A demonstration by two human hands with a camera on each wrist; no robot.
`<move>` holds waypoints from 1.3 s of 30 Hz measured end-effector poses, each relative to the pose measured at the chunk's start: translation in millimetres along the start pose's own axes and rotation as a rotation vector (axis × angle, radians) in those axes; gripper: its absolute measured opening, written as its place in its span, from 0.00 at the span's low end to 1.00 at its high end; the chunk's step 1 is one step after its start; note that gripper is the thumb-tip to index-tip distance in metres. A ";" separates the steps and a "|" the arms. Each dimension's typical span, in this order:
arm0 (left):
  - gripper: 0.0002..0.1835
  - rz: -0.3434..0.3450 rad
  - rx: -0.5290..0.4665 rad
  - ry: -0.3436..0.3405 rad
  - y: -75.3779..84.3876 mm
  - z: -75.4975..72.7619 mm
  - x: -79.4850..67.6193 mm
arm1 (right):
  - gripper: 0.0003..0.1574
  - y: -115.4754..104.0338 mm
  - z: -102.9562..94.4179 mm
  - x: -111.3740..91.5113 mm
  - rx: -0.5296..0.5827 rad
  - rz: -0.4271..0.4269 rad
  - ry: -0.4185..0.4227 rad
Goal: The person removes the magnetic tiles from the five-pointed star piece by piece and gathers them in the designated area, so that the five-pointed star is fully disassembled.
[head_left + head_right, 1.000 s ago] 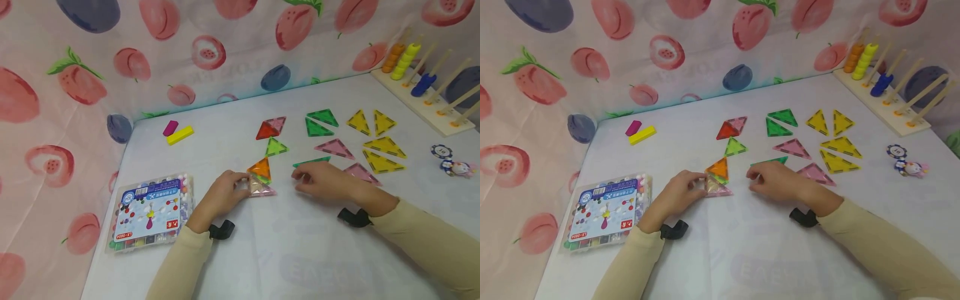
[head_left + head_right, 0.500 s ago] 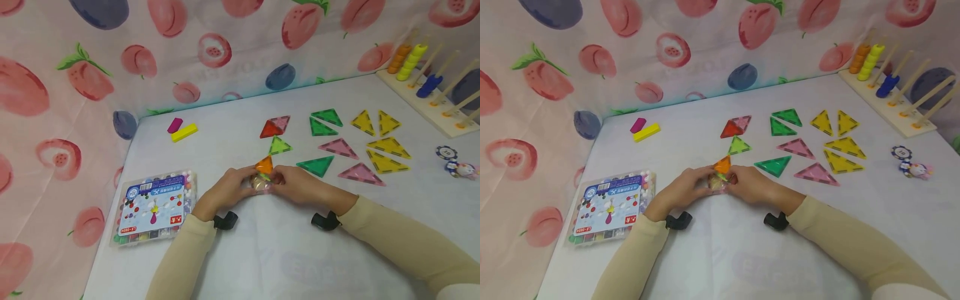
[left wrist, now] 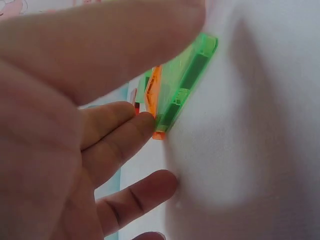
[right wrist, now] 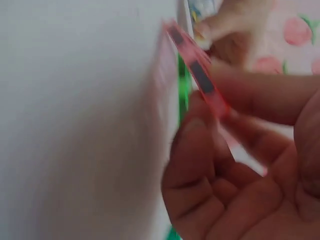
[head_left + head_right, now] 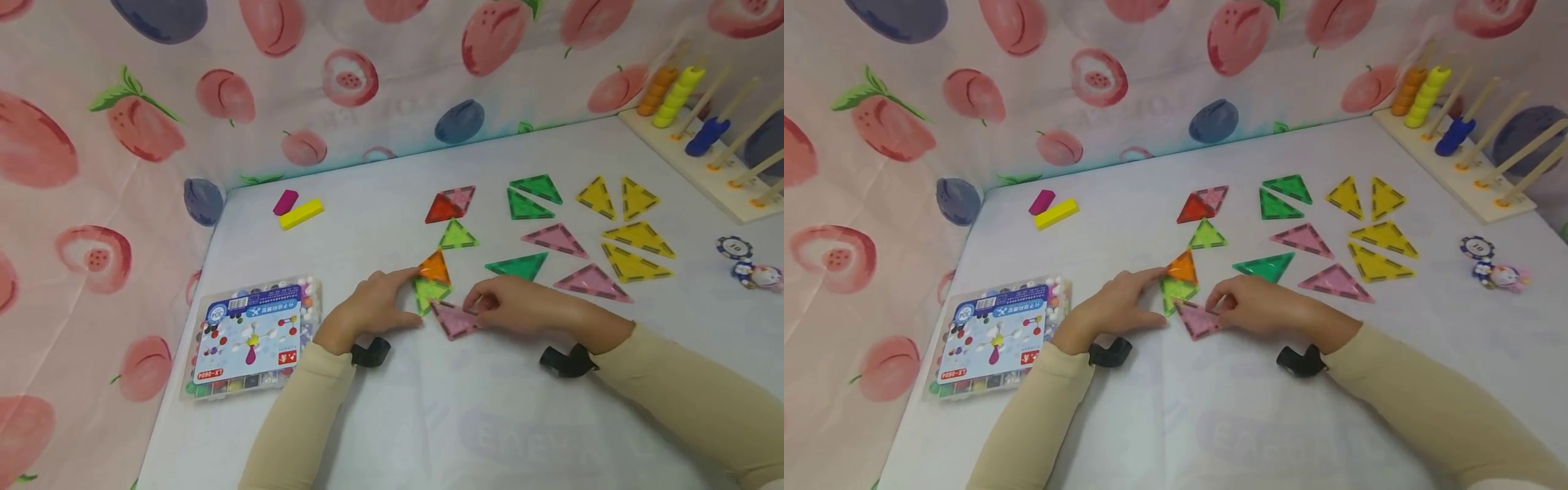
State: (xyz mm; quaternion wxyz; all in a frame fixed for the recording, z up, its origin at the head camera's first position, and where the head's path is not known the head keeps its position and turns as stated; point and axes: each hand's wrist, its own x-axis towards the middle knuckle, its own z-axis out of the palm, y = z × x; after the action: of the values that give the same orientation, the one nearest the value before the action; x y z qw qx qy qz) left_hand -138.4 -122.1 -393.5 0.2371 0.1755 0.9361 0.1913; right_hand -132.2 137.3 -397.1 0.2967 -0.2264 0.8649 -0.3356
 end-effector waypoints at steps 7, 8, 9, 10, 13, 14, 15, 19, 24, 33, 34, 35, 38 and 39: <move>0.43 -0.026 -0.021 -0.006 3.4 0.7 1.5 | 0.12 48.1 -35.5 -64.6 -0.081 0.069 0.028; 0.43 -0.029 -0.027 -0.008 3.7 0.6 1.4 | 0.13 54.2 -40.1 -72.3 -0.091 0.092 0.033; 0.42 -0.031 -0.036 -0.007 4.2 0.4 1.4 | 0.14 60.0 -44.2 -79.8 -0.100 0.120 0.040; 0.42 -0.034 -0.040 -0.004 4.0 0.0 0.6 | 0.16 64.9 -48.2 -85.3 -0.106 0.147 0.040; 0.42 -0.036 -0.043 0.007 4.2 -1.0 -1.3 | 0.22 78.3 -58.2 -99.8 -0.130 0.186 0.048; 0.42 -0.036 -0.046 0.008 4.3 -1.1 -1.6 | 0.22 81.6 -60.7 -103.9 -0.142 0.207 0.061; 0.41 -0.036 -0.047 0.010 4.2 -0.9 -1.6 | 0.23 84.8 -63.1 -107.9 -0.156 0.221 0.078; 0.42 -0.030 -0.043 0.012 4.3 0.3 -0.7 | 0.23 84.3 -73.5 -115.3 -0.225 0.264 0.165; 0.41 -0.030 -0.034 0.014 5.3 1.8 0.3 | 0.23 67.0 -81.2 -98.7 -0.270 0.220 0.242; 0.42 -0.039 -0.047 0.008 2.5 2.8 0.1 | 0.33 41.6 -65.3 -29.1 -0.307 0.077 0.201; 0.42 -0.038 -0.049 0.005 2.4 2.9 0.1 | 0.33 41.2 -62.9 -24.3 -0.304 0.057 0.191; 0.42 -0.037 -0.049 0.004 2.3 3.0 0.2 | 0.34 41.4 -60.8 -20.3 -0.306 0.043 0.176; 0.42 -0.033 -0.054 0.007 2.3 2.5 0.3 | 0.35 42.3 -55.5 -13.2 -0.297 0.037 0.172; 0.42 -0.031 -0.053 0.011 2.3 2.1 0.2 | 0.35 42.8 -54.4 -11.8 -0.296 0.036 0.178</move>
State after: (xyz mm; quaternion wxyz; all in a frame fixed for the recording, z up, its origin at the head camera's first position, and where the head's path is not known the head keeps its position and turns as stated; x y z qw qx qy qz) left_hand -137.0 -119.5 -394.3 0.2394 0.1535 0.9347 0.2132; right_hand -168.1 197.3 -390.8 0.1885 -0.2216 0.9317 -0.2177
